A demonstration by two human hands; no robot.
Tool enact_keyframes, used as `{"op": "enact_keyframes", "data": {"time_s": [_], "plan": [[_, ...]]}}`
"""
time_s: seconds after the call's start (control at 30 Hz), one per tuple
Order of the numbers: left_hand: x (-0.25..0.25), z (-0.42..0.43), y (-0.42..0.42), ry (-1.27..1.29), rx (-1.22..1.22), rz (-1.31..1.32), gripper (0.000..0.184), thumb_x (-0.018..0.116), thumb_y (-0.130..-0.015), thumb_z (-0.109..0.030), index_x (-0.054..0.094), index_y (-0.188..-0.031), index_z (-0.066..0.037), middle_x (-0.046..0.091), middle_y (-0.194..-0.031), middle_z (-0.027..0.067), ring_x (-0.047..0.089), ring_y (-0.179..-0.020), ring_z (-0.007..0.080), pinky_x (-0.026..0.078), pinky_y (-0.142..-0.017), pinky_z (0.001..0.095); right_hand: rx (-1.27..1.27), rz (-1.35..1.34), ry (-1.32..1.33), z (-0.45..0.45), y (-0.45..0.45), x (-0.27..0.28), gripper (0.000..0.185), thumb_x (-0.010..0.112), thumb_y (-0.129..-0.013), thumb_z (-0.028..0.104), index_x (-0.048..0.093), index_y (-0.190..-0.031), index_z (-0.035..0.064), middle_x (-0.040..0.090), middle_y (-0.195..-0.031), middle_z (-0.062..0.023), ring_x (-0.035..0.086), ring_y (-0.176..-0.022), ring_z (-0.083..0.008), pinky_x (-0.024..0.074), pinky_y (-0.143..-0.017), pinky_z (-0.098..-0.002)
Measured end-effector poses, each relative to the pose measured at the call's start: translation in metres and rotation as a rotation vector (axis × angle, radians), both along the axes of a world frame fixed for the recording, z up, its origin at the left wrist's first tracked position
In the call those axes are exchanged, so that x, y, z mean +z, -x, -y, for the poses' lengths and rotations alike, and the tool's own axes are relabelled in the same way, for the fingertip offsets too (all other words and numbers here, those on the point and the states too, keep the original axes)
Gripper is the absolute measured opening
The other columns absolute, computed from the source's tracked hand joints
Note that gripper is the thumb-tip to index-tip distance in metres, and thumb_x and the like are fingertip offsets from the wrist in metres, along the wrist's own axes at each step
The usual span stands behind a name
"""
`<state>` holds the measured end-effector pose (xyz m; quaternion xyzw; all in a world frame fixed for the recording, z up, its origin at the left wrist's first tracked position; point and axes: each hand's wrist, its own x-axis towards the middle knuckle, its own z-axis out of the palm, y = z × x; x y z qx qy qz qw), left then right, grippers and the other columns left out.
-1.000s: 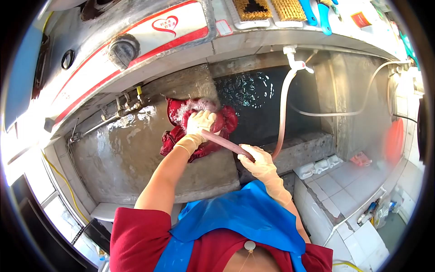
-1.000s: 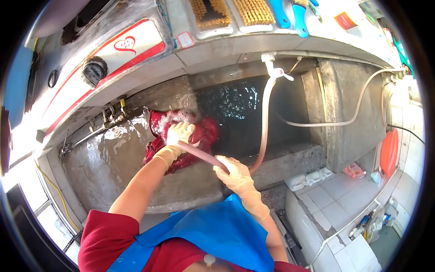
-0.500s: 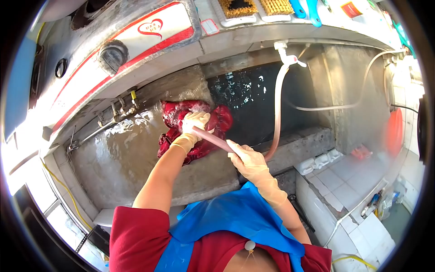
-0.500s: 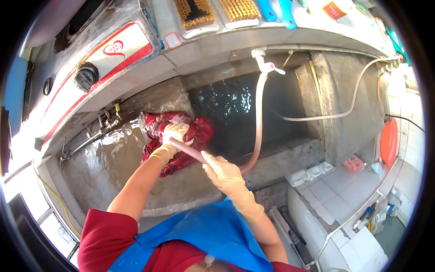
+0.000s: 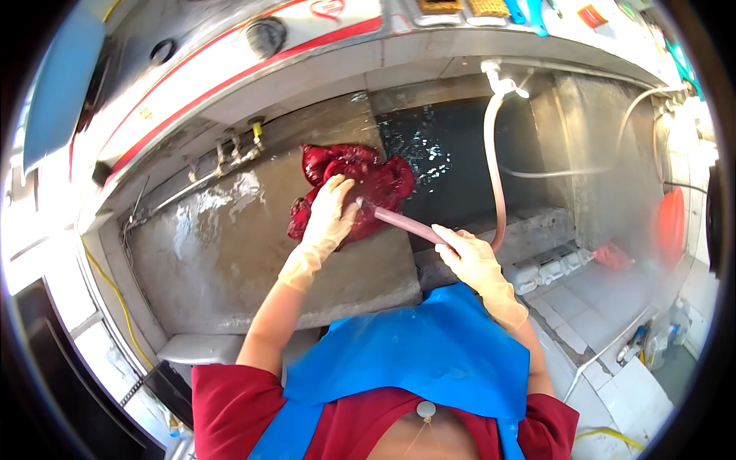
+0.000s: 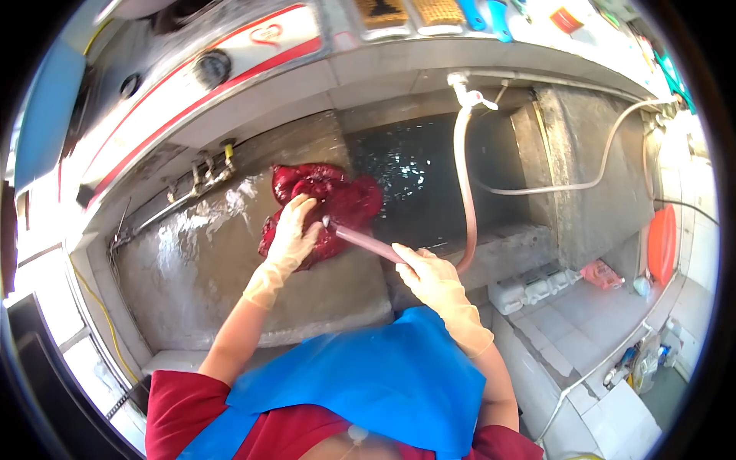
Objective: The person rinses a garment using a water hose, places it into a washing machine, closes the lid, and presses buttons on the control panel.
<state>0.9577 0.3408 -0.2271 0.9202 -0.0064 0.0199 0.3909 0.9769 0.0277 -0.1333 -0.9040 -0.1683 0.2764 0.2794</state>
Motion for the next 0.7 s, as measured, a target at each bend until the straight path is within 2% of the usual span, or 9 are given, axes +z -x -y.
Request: {"op": "enact_keyframes", "data": {"time_s": [0.1,0.2,0.27,0.3,0.33,0.4,0.43,0.57,0.7], "plan": [[-0.031,-0.022,0.068,-0.070,0.362,0.075,0.058,0.068,-0.080,0.003,0.049,-0.135,-0.004,0.052,-0.135,0.0202,0.051,-0.124,0.0376,0.043,-0.106,0.0430,0.123,0.039,-0.024,-0.018,0.016,-0.010,0.041,0.058,-0.095,0.032,0.057,-0.136,0.0229,0.066,-0.099,-0.0149,0.066,-0.084,-0.0375,0.0539,-0.075,-0.0468],[-0.035,-0.014,0.109,-0.014,0.690,-0.261,0.109,0.092,-0.063,-0.025,0.030,-0.151,-0.009,0.037,-0.149,0.0213,0.041,-0.136,0.0389,0.038,-0.109,0.0470,0.211,0.030,0.048,-0.037,0.025,-0.002,0.042,0.055,-0.097,0.034,0.056,-0.137,0.0237,0.065,-0.100,-0.0155,0.066,-0.084,-0.0381,0.0534,-0.075,-0.0481],[-0.013,-0.004,0.109,-0.364,0.457,-0.522,0.130,0.095,-0.052,-0.042,0.023,-0.155,-0.010,0.035,-0.151,0.0206,0.035,-0.141,0.0364,0.033,-0.109,0.0530,0.217,0.042,0.048,-0.045,0.030,0.002,0.042,0.055,-0.097,0.034,0.056,-0.137,0.0235,0.065,-0.100,-0.0153,0.066,-0.084,-0.0382,0.0534,-0.075,-0.0481],[-0.017,-0.001,0.110,-0.480,0.391,-0.547,0.110,0.091,-0.059,-0.043,0.036,-0.149,-0.012,0.042,-0.145,0.0158,0.039,-0.136,0.0322,0.033,-0.105,0.0546,0.217,0.045,0.044,-0.048,0.033,0.004,0.041,0.055,-0.097,0.033,0.056,-0.137,0.0232,0.065,-0.099,-0.0152,0.066,-0.084,-0.0382,0.0534,-0.074,-0.0482],[-0.029,-0.007,0.111,-0.471,0.398,-0.542,0.110,0.091,-0.059,-0.043,0.036,-0.149,-0.012,0.042,-0.145,0.0158,0.039,-0.136,0.0322,0.033,-0.105,0.0546,0.218,0.050,0.042,-0.049,0.034,0.006,0.041,0.055,-0.097,0.033,0.056,-0.137,0.0230,0.065,-0.099,-0.0150,0.066,-0.084,-0.0382,0.0534,-0.074,-0.0482],[-0.049,-0.029,0.109,-0.547,0.240,-0.475,0.079,0.087,-0.065,-0.037,0.054,-0.133,-0.014,0.051,-0.131,0.0096,0.046,-0.125,0.0308,0.036,-0.100,0.0517,0.208,0.085,0.031,-0.049,0.037,0.006,0.041,0.056,-0.096,0.032,0.057,-0.136,0.0228,0.065,-0.098,-0.0147,0.066,-0.084,-0.0379,0.0535,-0.073,-0.0479],[-0.051,-0.035,0.111,-0.502,0.195,-0.301,0.044,0.083,-0.069,-0.026,0.067,-0.108,-0.014,0.054,-0.120,0.0076,0.049,-0.114,0.0318,0.037,-0.096,0.0507,0.195,0.106,0.015,-0.048,0.038,0.008,0.041,0.057,-0.096,0.031,0.057,-0.135,0.0227,0.065,-0.097,-0.0144,0.066,-0.083,-0.0376,0.0537,-0.073,-0.0475],[-0.013,-0.053,0.124,-0.303,0.046,0.013,0.023,0.080,-0.067,-0.017,0.067,-0.083,-0.008,0.055,-0.117,0.0108,0.050,-0.116,0.0355,0.040,-0.097,0.0496,0.135,0.117,0.017,-0.046,0.036,0.017,0.040,0.060,-0.094,0.030,0.059,-0.133,0.0219,0.065,-0.096,-0.0138,0.066,-0.083,-0.0366,0.0539,-0.073,-0.0467],[0.039,-0.079,0.142,0.254,0.275,-0.059,0.018,0.074,-0.079,-0.012,0.069,-0.093,-0.001,0.043,-0.137,0.0125,0.044,-0.128,0.0300,0.039,-0.106,0.0402,0.101,0.152,-0.029,-0.042,0.036,0.018,0.039,0.062,-0.093,0.028,0.061,-0.131,0.0211,0.065,-0.093,-0.0131,0.066,-0.081,-0.0357,0.0540,-0.073,-0.0456]]}}
